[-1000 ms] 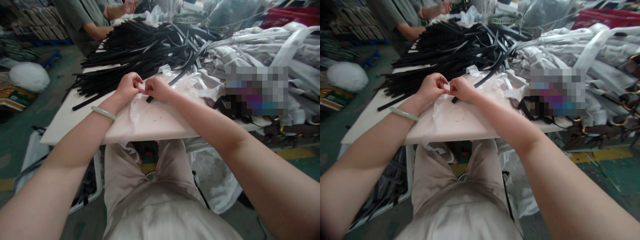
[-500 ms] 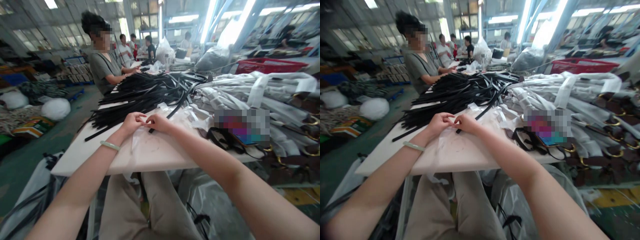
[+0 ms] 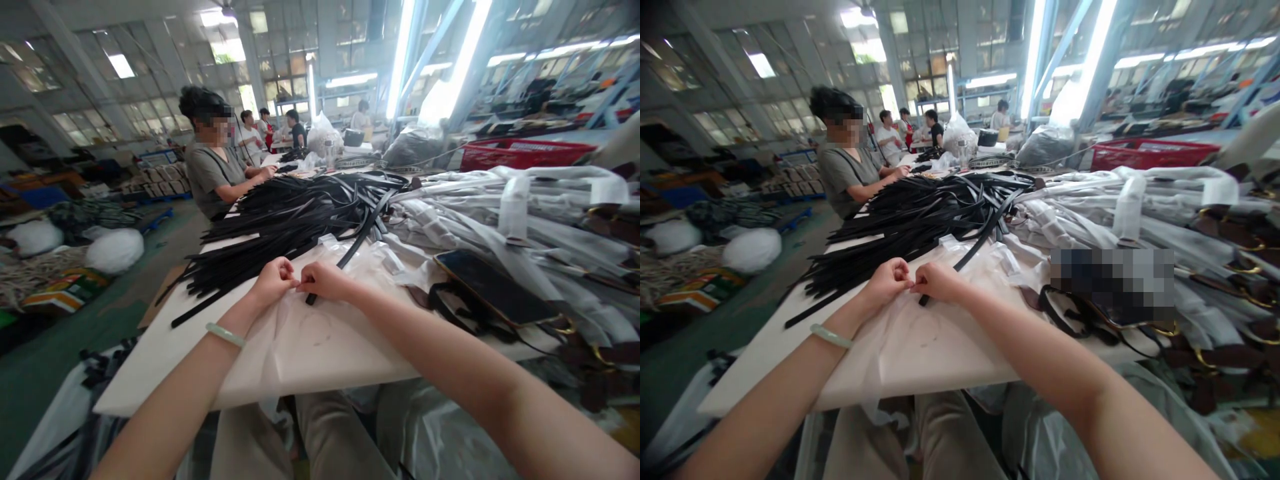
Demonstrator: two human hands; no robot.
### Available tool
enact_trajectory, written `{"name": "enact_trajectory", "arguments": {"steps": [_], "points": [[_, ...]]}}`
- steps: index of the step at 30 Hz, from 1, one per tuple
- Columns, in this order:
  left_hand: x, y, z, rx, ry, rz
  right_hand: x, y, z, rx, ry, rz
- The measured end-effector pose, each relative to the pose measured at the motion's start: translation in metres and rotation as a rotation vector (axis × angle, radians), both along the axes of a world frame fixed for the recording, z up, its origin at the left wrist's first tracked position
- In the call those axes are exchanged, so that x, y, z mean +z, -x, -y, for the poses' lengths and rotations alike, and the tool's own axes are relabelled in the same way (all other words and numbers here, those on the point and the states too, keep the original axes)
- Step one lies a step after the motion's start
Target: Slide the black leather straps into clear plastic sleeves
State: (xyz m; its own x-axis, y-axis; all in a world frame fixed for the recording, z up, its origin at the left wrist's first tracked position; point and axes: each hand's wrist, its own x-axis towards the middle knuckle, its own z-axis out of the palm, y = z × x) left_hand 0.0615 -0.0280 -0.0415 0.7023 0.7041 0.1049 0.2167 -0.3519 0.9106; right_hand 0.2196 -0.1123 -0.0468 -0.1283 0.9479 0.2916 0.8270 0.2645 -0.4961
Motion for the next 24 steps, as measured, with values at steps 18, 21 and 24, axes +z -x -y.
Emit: {"name": "enact_trajectory", "arguments": {"steps": [18, 21, 24], "points": [[0.017, 0.013, 0.003, -0.025, 0.021, -0.133, 0.004, -0.002, -0.001, 0.032, 0.058, -0.031], [0.028, 0.012, 0.0, -0.055, 0.037, -0.204, 0.007, 0.0, 0.0, -0.023, 0.036, -0.029], [0.036, 0.011, -0.005, -0.128, 0.021, -0.244, 0.012, 0.003, 0.002, -0.063, 0.007, -0.016]]}}
